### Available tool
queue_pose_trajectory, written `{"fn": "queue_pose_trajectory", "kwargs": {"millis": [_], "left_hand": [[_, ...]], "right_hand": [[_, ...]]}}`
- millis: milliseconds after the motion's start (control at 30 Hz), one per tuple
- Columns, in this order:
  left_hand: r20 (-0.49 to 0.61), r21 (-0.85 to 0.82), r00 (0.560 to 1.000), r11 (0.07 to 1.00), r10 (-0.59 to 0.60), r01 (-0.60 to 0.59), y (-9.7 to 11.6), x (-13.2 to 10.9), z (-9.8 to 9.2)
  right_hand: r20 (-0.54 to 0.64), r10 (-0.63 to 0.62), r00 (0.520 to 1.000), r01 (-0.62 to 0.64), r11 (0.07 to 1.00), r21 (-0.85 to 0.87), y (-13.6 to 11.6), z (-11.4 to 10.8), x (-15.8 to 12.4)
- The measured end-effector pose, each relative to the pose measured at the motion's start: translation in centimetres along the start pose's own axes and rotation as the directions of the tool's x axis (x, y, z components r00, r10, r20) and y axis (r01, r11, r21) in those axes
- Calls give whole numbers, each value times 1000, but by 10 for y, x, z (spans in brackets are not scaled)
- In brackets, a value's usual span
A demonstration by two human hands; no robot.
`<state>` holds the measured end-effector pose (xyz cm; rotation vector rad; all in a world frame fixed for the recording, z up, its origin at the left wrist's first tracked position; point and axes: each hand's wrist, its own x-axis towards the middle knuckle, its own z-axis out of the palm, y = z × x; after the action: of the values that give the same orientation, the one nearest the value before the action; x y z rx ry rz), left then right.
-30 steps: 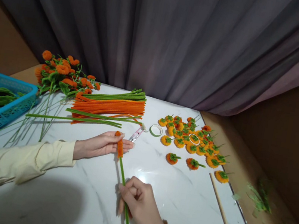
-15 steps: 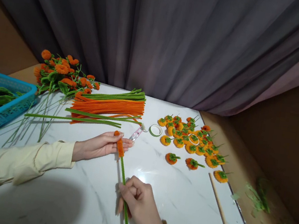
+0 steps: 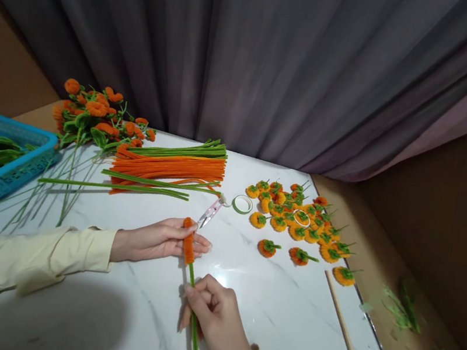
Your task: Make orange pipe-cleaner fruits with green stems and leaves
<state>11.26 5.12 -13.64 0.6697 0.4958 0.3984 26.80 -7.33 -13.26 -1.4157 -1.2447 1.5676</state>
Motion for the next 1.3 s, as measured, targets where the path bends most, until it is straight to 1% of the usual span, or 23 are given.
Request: {"fn": "queue_pose_trajectory", "kwargs": {"millis": [200, 367, 467, 567, 667, 833, 967, 1033, 1100, 1167, 1300], "left_hand": [[18, -38, 999, 999, -28, 28, -9, -6, 8], [33, -38, 997, 997, -65, 66, -12, -10, 15], [20, -54, 1000, 999, -9, 10, -11, -8, 14], [-50, -78, 997, 995, 63, -67, -10, -4, 11], [-78, -81, 994, 993, 79, -85, -8, -2, 11], [-29, 1, 999, 999, 35, -35, -8, -6, 13], [21, 55, 1000, 998, -20, 18, -9, -10, 14], [51, 69, 998, 997, -29, 25, -11, -11, 15], [58, 69, 998, 997, -25, 21, -12, -11, 15], [33, 53, 999, 999, -6, 4, -11, -9, 14], [-62, -6, 993, 995, 97, -97, -8, -5, 11]], "right_hand": [[-10, -9, 1000, 9, 1000, 10, 4, 0, 2], [-36, -18, 999, 18, 1000, -4, 5, 1, 2], [-25, -5, 1000, 5, 1000, -22, 2, 0, 2], [18, 11, 1000, -10, 999, -53, -1, -1, 2], [50, 3, 999, 0, 998, -63, -3, -2, 1], [40, -11, 999, 15, 994, -104, -2, -1, 1], [34, -3, 999, 6, 995, -96, 1, 0, 1], [32, -15, 999, 17, 996, -87, 2, 0, 2], [25, -22, 999, 24, 996, -83, 2, -1, 2], [27, -10, 1000, 12, 996, -87, 0, -2, 2], [79, 31, 996, -19, 989, -149, -5, -5, 1]]}}
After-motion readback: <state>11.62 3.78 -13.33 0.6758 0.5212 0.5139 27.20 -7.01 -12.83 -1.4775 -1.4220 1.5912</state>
